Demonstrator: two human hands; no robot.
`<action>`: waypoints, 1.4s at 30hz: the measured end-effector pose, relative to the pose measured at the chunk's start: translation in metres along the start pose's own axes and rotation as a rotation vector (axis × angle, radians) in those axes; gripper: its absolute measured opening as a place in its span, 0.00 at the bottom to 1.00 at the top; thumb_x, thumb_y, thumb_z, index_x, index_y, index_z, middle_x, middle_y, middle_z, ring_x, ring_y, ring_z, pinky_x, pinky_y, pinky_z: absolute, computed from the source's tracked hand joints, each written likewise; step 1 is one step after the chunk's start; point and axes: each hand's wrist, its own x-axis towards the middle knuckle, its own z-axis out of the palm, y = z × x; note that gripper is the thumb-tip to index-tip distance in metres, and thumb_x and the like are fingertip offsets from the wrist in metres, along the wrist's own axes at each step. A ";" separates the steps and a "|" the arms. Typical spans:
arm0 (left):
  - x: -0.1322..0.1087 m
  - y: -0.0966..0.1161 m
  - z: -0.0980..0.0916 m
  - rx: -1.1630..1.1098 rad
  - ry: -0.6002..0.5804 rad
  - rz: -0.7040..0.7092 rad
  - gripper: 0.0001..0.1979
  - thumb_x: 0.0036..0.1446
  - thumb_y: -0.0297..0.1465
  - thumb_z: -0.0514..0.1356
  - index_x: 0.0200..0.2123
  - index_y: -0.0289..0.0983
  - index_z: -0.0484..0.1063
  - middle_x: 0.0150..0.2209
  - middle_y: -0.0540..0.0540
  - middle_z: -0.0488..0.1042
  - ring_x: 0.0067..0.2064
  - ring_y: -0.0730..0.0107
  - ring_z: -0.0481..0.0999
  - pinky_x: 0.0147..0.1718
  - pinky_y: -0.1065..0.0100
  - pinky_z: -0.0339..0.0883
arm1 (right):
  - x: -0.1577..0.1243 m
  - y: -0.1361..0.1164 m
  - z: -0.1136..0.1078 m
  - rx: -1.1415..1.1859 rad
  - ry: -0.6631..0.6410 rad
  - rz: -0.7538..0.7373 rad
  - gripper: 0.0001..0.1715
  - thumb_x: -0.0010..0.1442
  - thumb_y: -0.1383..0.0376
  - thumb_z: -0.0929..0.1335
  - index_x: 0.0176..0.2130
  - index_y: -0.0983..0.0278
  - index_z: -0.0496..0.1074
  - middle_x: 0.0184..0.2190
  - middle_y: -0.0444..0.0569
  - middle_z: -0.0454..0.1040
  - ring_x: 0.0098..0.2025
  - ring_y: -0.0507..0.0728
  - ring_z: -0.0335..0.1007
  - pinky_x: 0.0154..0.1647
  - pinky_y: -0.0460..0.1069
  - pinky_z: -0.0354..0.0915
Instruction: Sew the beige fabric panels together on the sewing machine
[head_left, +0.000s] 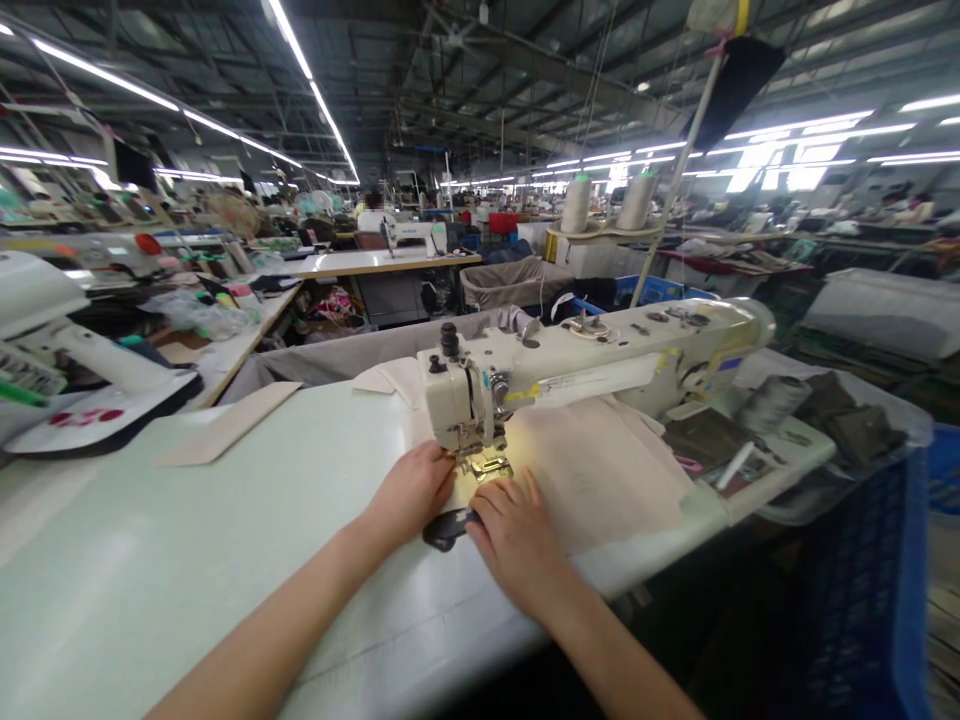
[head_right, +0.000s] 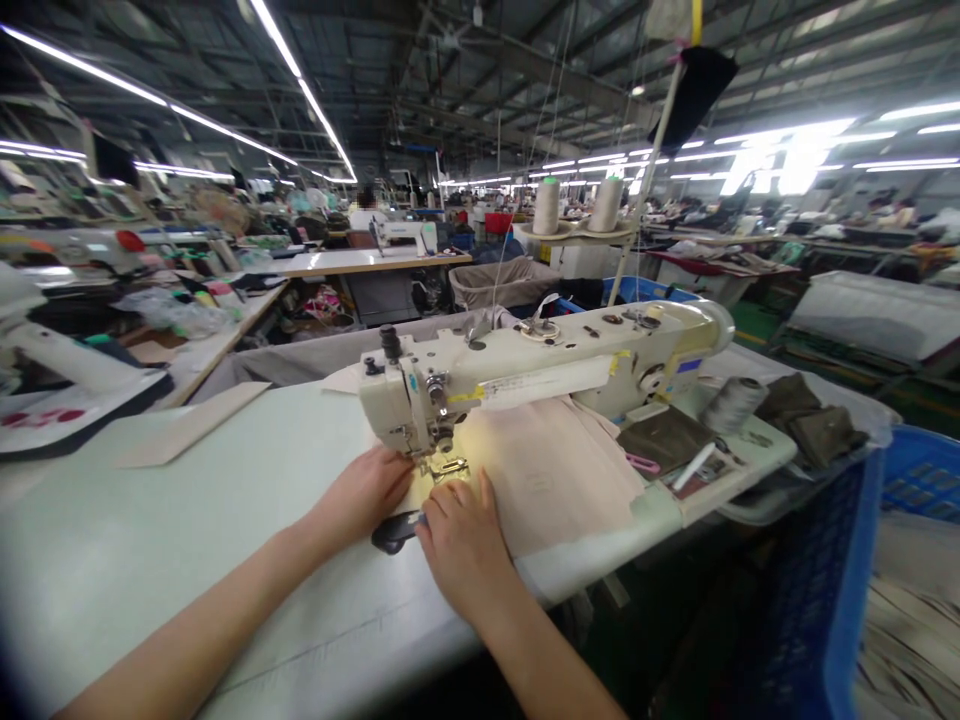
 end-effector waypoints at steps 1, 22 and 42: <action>-0.009 0.008 0.001 -0.045 0.011 0.033 0.13 0.67 0.26 0.52 0.41 0.35 0.77 0.45 0.39 0.78 0.48 0.59 0.77 0.50 0.58 0.73 | -0.001 0.000 -0.001 -0.002 -0.002 -0.002 0.05 0.70 0.65 0.67 0.46 0.61 0.71 0.46 0.48 0.76 0.54 0.61 0.67 0.69 0.68 0.47; -0.019 -0.003 -0.002 -0.149 0.065 0.225 0.18 0.70 0.30 0.48 0.53 0.37 0.75 0.54 0.39 0.76 0.57 0.59 0.75 0.58 0.58 0.71 | 0.008 0.006 0.005 -0.007 0.004 0.015 0.14 0.70 0.65 0.66 0.54 0.59 0.71 0.52 0.50 0.76 0.58 0.62 0.66 0.68 0.69 0.51; -0.059 0.046 -0.005 -0.039 -0.004 0.118 0.13 0.65 0.31 0.57 0.50 0.36 0.74 0.50 0.38 0.77 0.51 0.53 0.75 0.50 0.54 0.75 | -0.020 0.003 -0.007 0.132 0.072 -0.016 0.10 0.69 0.69 0.66 0.49 0.59 0.73 0.47 0.47 0.78 0.54 0.59 0.69 0.69 0.63 0.48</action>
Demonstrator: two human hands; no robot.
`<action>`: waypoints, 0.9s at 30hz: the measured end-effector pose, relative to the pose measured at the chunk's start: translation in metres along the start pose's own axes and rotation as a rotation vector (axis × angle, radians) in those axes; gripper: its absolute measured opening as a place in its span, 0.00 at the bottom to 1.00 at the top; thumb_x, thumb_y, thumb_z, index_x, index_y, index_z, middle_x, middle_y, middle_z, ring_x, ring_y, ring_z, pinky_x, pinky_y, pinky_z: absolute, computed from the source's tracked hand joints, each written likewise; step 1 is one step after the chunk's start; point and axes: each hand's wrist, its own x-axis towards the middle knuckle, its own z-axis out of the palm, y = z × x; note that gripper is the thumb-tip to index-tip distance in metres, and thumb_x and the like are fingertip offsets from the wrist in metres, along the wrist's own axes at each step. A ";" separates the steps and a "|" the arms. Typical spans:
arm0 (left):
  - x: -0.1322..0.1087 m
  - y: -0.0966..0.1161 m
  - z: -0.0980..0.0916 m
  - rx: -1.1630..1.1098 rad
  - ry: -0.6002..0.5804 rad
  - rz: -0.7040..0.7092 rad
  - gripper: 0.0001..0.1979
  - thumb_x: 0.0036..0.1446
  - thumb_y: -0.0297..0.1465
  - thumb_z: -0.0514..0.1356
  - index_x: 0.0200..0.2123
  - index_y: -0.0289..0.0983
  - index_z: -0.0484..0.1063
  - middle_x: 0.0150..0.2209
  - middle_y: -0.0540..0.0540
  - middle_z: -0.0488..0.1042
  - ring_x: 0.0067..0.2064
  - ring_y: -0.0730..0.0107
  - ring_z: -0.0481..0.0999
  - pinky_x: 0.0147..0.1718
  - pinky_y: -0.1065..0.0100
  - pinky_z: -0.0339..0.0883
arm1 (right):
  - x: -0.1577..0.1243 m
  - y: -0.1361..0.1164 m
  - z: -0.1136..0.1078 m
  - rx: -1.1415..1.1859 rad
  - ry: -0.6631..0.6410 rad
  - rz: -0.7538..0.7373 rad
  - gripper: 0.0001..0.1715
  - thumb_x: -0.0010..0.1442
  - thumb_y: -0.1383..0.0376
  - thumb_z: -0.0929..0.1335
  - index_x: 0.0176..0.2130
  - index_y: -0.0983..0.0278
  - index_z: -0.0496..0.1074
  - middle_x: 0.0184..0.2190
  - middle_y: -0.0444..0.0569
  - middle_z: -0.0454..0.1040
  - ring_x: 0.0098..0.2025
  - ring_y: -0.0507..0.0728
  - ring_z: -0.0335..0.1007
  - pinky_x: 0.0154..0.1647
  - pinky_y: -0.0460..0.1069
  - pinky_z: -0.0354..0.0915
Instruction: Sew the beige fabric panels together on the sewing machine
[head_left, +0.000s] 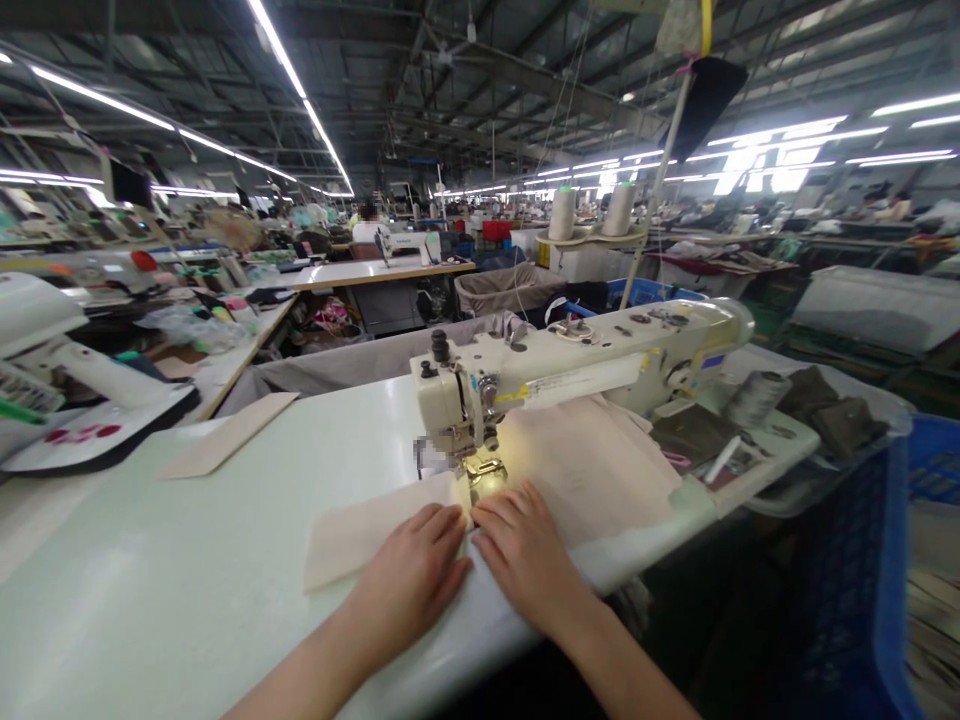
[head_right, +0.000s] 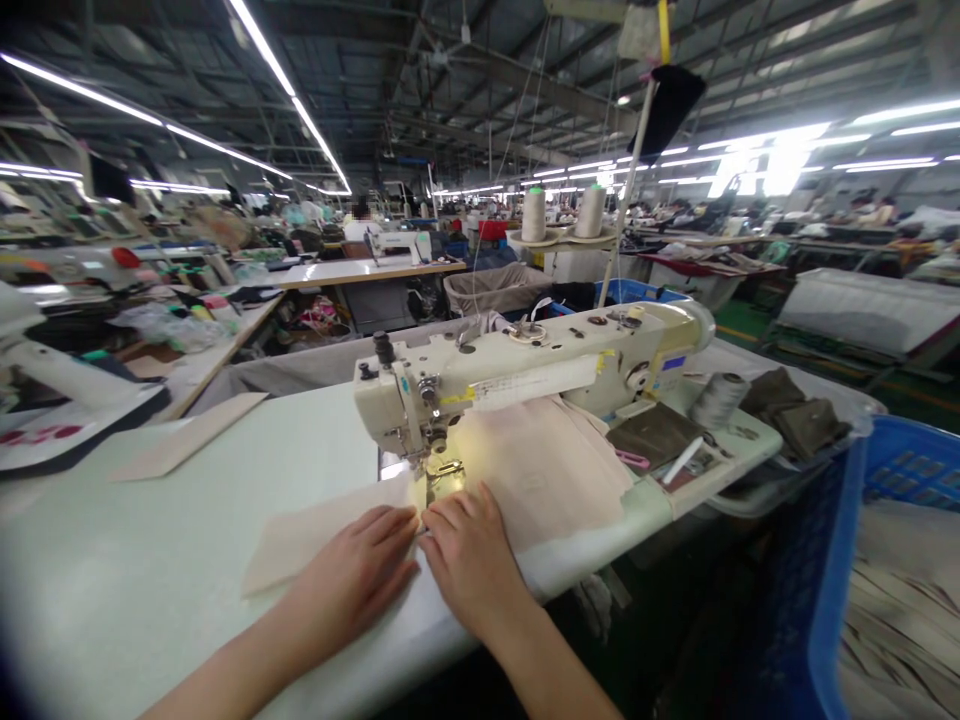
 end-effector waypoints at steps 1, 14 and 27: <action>-0.003 0.005 0.001 -0.002 0.012 0.021 0.14 0.65 0.31 0.57 0.51 0.36 0.74 0.51 0.38 0.77 0.52 0.52 0.75 0.50 0.54 0.75 | -0.002 0.000 -0.001 -0.001 -0.011 -0.002 0.09 0.69 0.69 0.66 0.48 0.59 0.73 0.46 0.47 0.78 0.53 0.59 0.69 0.69 0.63 0.48; -0.006 0.009 0.002 -0.008 0.108 0.163 0.14 0.66 0.26 0.54 0.51 0.36 0.74 0.52 0.40 0.79 0.51 0.56 0.78 0.50 0.57 0.77 | -0.010 0.005 0.001 -0.109 -0.004 -0.065 0.06 0.69 0.67 0.68 0.46 0.60 0.73 0.44 0.47 0.77 0.50 0.60 0.69 0.67 0.66 0.49; 0.019 -0.027 0.001 -0.002 0.027 0.113 0.15 0.69 0.30 0.51 0.50 0.36 0.75 0.50 0.40 0.78 0.52 0.56 0.77 0.52 0.55 0.75 | 0.031 0.011 0.007 -0.194 -0.076 -0.009 0.04 0.68 0.65 0.69 0.44 0.61 0.75 0.45 0.50 0.76 0.53 0.63 0.67 0.65 0.68 0.53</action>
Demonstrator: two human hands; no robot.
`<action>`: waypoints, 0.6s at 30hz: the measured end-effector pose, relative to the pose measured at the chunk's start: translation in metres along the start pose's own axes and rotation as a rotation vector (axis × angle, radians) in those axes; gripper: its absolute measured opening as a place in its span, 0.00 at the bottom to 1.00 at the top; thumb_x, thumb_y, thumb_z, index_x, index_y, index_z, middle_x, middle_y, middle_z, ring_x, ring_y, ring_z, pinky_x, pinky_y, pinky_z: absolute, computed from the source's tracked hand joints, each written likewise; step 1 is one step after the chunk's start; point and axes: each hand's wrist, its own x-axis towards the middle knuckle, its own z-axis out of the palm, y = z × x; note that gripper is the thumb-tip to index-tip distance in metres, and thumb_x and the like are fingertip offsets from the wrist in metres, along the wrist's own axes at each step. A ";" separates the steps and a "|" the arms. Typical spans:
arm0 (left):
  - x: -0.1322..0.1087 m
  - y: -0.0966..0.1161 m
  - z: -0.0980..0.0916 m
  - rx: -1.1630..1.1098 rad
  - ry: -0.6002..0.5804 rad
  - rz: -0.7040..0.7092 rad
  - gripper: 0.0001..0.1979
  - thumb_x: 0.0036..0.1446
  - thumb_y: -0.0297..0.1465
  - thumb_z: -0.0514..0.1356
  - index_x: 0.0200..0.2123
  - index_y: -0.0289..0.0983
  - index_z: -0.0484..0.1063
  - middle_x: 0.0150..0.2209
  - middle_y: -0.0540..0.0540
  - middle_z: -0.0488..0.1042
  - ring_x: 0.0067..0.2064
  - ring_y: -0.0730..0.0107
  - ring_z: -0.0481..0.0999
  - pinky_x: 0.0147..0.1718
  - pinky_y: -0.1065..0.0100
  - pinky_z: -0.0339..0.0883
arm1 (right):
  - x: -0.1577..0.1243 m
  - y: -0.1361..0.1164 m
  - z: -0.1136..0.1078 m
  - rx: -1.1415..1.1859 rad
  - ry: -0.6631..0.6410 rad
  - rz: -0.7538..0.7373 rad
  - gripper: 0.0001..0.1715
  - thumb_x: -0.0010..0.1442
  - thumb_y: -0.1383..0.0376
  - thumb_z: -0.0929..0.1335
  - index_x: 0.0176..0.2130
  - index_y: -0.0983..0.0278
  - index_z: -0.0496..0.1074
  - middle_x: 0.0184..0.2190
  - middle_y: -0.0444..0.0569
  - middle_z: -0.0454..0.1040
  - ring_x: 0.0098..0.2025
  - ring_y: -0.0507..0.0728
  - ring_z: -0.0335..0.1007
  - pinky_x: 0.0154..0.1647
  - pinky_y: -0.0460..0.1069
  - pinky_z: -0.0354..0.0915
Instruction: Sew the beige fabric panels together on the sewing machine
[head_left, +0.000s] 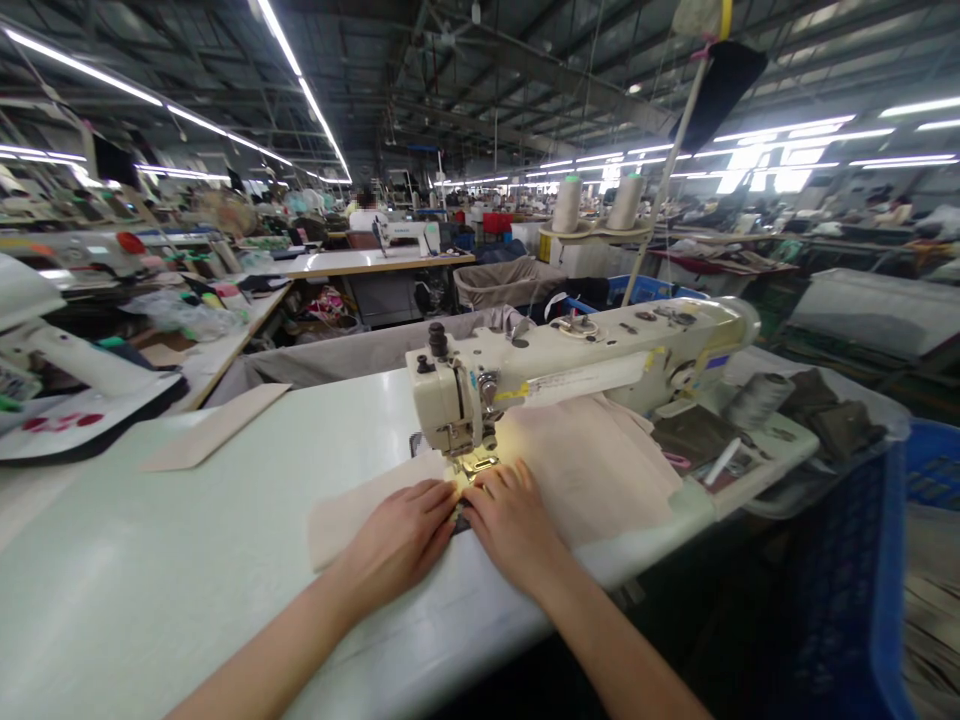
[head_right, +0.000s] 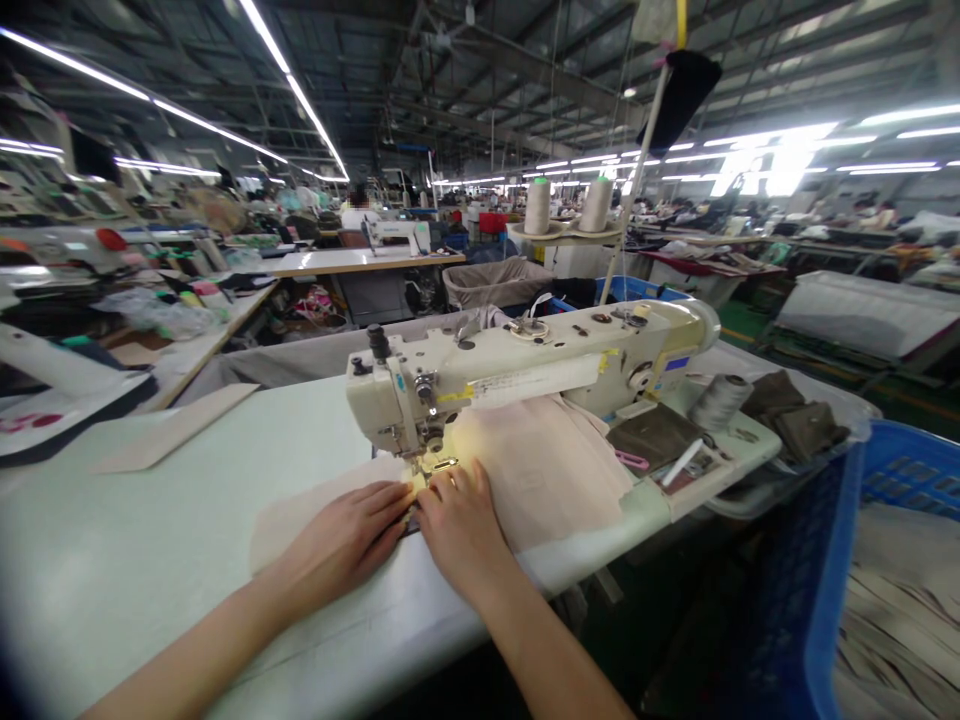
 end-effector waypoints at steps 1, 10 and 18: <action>0.003 -0.003 -0.001 -0.001 0.000 0.001 0.15 0.69 0.30 0.51 0.50 0.36 0.75 0.50 0.39 0.78 0.51 0.56 0.77 0.51 0.55 0.75 | 0.003 0.000 0.001 -0.009 -0.004 0.006 0.04 0.69 0.65 0.69 0.44 0.61 0.75 0.45 0.50 0.76 0.53 0.63 0.67 0.65 0.68 0.53; 0.016 -0.026 -0.005 0.011 -0.004 -0.007 0.17 0.69 0.31 0.50 0.52 0.32 0.75 0.53 0.37 0.78 0.53 0.56 0.77 0.55 0.57 0.73 | 0.007 0.001 0.000 0.012 0.002 0.039 0.07 0.67 0.63 0.70 0.46 0.61 0.75 0.48 0.51 0.75 0.54 0.64 0.67 0.64 0.67 0.55; 0.013 -0.028 -0.002 -0.017 0.038 -0.007 0.17 0.69 0.31 0.50 0.53 0.36 0.75 0.53 0.38 0.78 0.54 0.56 0.76 0.56 0.56 0.72 | -0.024 -0.006 0.008 0.131 0.064 0.012 0.12 0.66 0.65 0.71 0.50 0.61 0.74 0.49 0.51 0.75 0.54 0.63 0.68 0.65 0.66 0.55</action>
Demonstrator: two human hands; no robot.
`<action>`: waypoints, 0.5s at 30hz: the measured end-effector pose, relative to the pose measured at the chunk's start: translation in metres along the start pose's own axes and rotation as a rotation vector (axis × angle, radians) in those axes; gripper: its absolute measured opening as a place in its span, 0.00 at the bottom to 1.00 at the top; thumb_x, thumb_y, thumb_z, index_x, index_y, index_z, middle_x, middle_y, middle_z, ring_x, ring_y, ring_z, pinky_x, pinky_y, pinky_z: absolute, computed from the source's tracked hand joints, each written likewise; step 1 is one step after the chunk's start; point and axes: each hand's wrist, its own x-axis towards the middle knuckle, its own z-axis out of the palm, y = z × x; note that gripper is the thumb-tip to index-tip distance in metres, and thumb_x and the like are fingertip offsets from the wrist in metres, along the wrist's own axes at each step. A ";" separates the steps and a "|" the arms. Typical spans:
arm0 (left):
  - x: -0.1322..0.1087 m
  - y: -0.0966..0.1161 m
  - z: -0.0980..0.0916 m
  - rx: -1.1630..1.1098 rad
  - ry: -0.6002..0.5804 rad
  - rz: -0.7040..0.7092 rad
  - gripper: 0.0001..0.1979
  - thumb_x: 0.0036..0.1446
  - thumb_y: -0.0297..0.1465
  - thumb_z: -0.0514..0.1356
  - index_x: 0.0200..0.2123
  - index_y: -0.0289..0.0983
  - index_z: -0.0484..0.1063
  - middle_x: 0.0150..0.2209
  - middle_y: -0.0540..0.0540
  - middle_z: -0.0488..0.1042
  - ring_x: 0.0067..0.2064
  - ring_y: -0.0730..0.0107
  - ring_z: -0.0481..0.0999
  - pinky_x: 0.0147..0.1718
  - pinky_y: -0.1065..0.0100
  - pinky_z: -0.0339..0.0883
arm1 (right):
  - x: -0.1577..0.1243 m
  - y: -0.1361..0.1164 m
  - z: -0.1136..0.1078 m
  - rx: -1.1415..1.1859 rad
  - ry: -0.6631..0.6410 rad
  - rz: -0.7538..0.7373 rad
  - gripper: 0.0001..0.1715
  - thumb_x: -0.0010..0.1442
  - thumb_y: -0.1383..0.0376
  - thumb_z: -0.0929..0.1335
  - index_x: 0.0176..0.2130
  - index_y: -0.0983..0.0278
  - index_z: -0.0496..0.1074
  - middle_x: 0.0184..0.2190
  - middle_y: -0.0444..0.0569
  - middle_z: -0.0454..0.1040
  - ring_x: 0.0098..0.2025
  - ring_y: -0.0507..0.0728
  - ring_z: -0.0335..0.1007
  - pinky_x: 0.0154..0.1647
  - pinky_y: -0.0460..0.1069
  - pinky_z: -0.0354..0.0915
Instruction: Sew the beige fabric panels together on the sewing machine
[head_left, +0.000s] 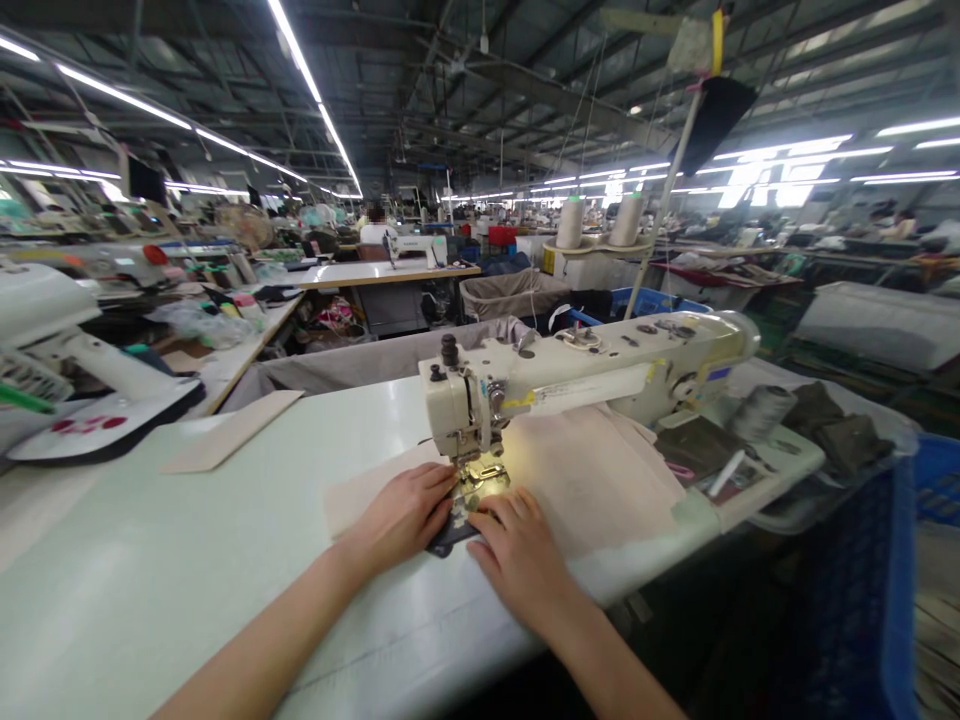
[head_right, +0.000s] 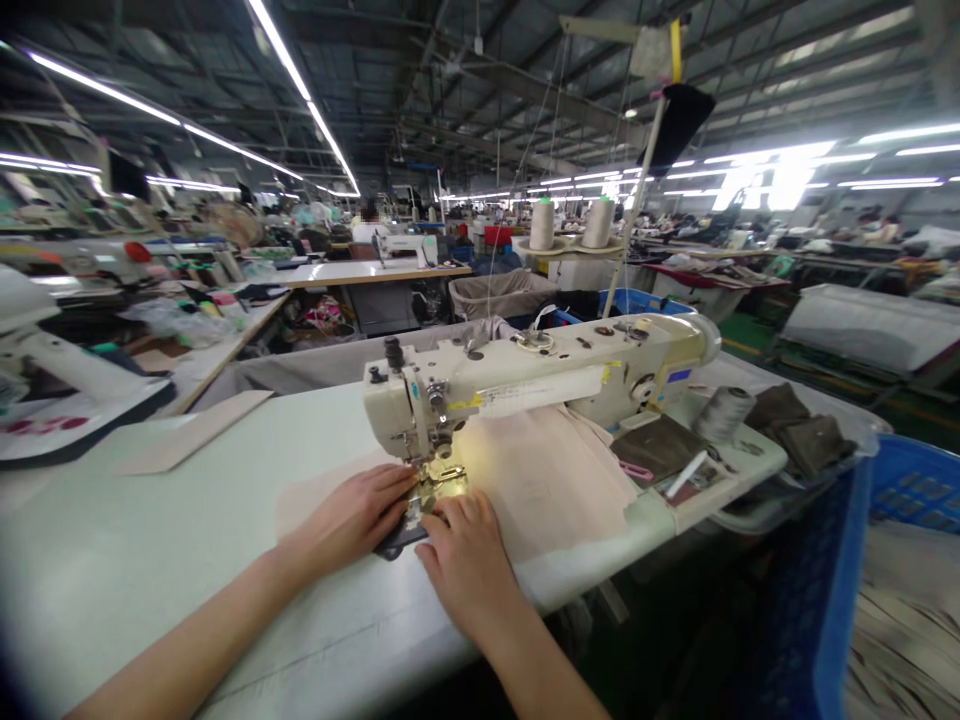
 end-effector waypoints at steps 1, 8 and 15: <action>0.000 0.001 0.000 -0.012 -0.001 0.005 0.17 0.69 0.31 0.50 0.52 0.36 0.75 0.53 0.39 0.78 0.54 0.56 0.76 0.56 0.56 0.72 | -0.002 0.000 0.001 0.006 0.008 -0.005 0.13 0.66 0.65 0.71 0.50 0.61 0.74 0.50 0.51 0.75 0.54 0.63 0.68 0.66 0.66 0.55; 0.005 -0.003 -0.006 -0.076 -0.015 -0.025 0.17 0.67 0.27 0.51 0.51 0.37 0.77 0.50 0.40 0.79 0.51 0.58 0.77 0.53 0.56 0.72 | -0.004 -0.001 0.002 0.004 0.056 -0.023 0.10 0.67 0.66 0.69 0.49 0.61 0.74 0.47 0.51 0.76 0.53 0.61 0.70 0.66 0.63 0.54; 0.004 -0.029 -0.018 -0.247 -0.082 0.018 0.19 0.69 0.27 0.48 0.51 0.41 0.77 0.51 0.42 0.78 0.53 0.63 0.77 0.54 0.61 0.72 | -0.005 0.008 -0.003 0.096 0.187 0.001 0.13 0.70 0.69 0.63 0.50 0.62 0.74 0.48 0.52 0.76 0.52 0.60 0.70 0.62 0.59 0.60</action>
